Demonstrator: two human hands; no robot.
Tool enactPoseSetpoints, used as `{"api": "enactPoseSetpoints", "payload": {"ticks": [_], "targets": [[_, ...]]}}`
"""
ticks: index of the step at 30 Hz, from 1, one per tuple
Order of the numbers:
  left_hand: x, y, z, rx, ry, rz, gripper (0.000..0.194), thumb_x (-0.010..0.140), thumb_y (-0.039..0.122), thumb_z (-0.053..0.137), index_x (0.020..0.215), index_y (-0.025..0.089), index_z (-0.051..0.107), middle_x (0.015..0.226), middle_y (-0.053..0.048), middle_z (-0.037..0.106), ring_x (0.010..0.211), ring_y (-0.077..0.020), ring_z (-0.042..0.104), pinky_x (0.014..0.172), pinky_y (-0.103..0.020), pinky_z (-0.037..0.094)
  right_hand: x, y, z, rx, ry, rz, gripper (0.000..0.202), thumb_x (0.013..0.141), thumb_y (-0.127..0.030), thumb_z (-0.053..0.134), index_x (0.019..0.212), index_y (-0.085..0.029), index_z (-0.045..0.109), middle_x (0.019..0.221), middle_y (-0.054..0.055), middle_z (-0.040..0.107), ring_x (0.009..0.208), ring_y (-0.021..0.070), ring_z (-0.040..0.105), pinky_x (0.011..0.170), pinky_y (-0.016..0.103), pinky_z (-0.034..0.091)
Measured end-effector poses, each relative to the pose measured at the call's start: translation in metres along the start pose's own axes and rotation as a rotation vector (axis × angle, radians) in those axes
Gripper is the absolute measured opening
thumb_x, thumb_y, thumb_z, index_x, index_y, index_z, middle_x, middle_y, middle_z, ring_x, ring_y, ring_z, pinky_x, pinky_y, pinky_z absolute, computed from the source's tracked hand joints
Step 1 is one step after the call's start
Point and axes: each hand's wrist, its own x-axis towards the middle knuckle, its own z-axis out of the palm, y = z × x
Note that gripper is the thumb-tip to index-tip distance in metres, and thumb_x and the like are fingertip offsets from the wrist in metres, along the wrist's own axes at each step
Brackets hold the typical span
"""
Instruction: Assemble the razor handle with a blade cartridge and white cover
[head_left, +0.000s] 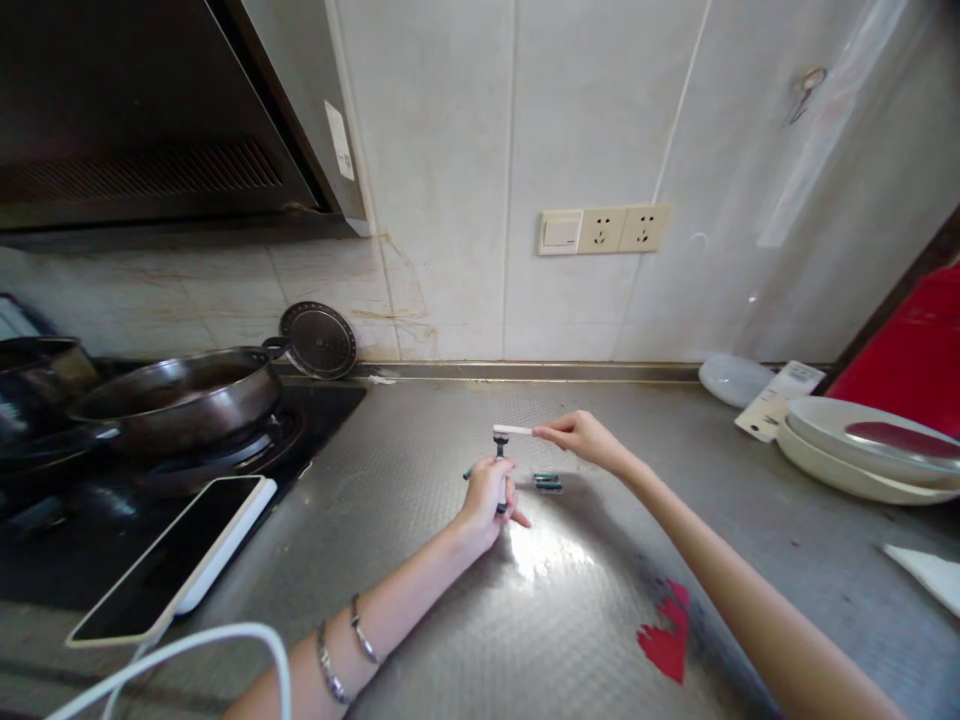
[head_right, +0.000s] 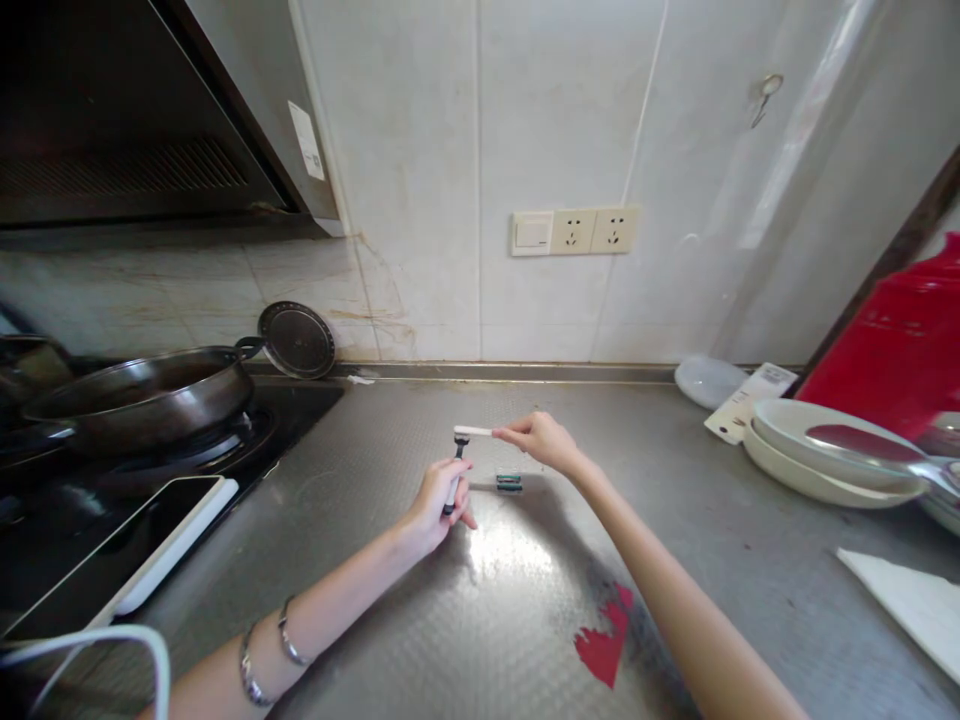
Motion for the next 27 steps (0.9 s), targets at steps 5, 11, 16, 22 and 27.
{"api": "enactPoseSetpoints", "payload": {"ticks": [5,11,16,22,27], "targets": [[0.0,-0.001,0.001,0.013,-0.001,-0.002,0.021,0.069,0.035,0.055,0.077,0.019,0.044,0.032,0.013,0.035,0.021,-0.005,0.022,0.029,-0.024,0.041,0.0,0.001,0.0,0.017,-0.018,0.01,0.054,0.078,-0.059,0.047,0.045,-0.016,0.042,0.044,-0.005,0.03,0.045,0.0072,0.027,0.046,0.023,0.02],[-0.002,-0.001,0.002,0.015,-0.017,0.009,0.019,0.069,0.034,0.053,0.077,0.019,0.042,0.032,0.012,0.037,0.021,-0.0052,0.022,0.028,-0.025,0.042,-0.003,0.001,-0.006,0.062,-0.074,0.007,0.055,0.077,-0.06,0.047,0.045,-0.016,0.043,0.043,-0.005,0.033,0.044,0.0071,0.028,0.046,0.023,0.021],[-0.002,0.001,0.002,0.03,-0.015,0.03,0.02,0.07,0.035,0.053,0.076,0.019,0.042,0.032,0.012,0.036,0.021,-0.0051,0.022,0.028,-0.024,0.042,-0.005,0.0,-0.013,0.087,-0.054,0.015,0.053,0.076,-0.059,0.049,0.047,-0.015,0.052,0.044,-0.004,0.038,0.045,0.0074,0.03,0.046,0.023,0.023],[-0.002,0.0,0.003,0.039,-0.022,0.038,0.021,0.07,0.036,0.053,0.077,0.019,0.042,0.032,0.012,0.036,0.021,-0.0051,0.022,0.028,-0.024,0.042,-0.004,0.002,-0.015,0.069,-0.052,0.041,0.053,0.075,-0.059,0.05,0.054,-0.012,0.061,0.044,-0.003,0.04,0.044,0.0072,0.031,0.045,0.023,0.023],[-0.002,-0.001,0.003,0.035,-0.028,0.042,0.022,0.07,0.036,0.052,0.078,0.019,0.041,0.032,0.012,0.036,0.021,-0.0055,0.023,0.027,-0.024,0.041,-0.002,0.004,-0.014,0.077,-0.081,0.033,0.054,0.075,-0.059,0.05,0.051,-0.012,0.059,0.043,-0.003,0.04,0.044,0.007,0.03,0.045,0.023,0.023]]}}
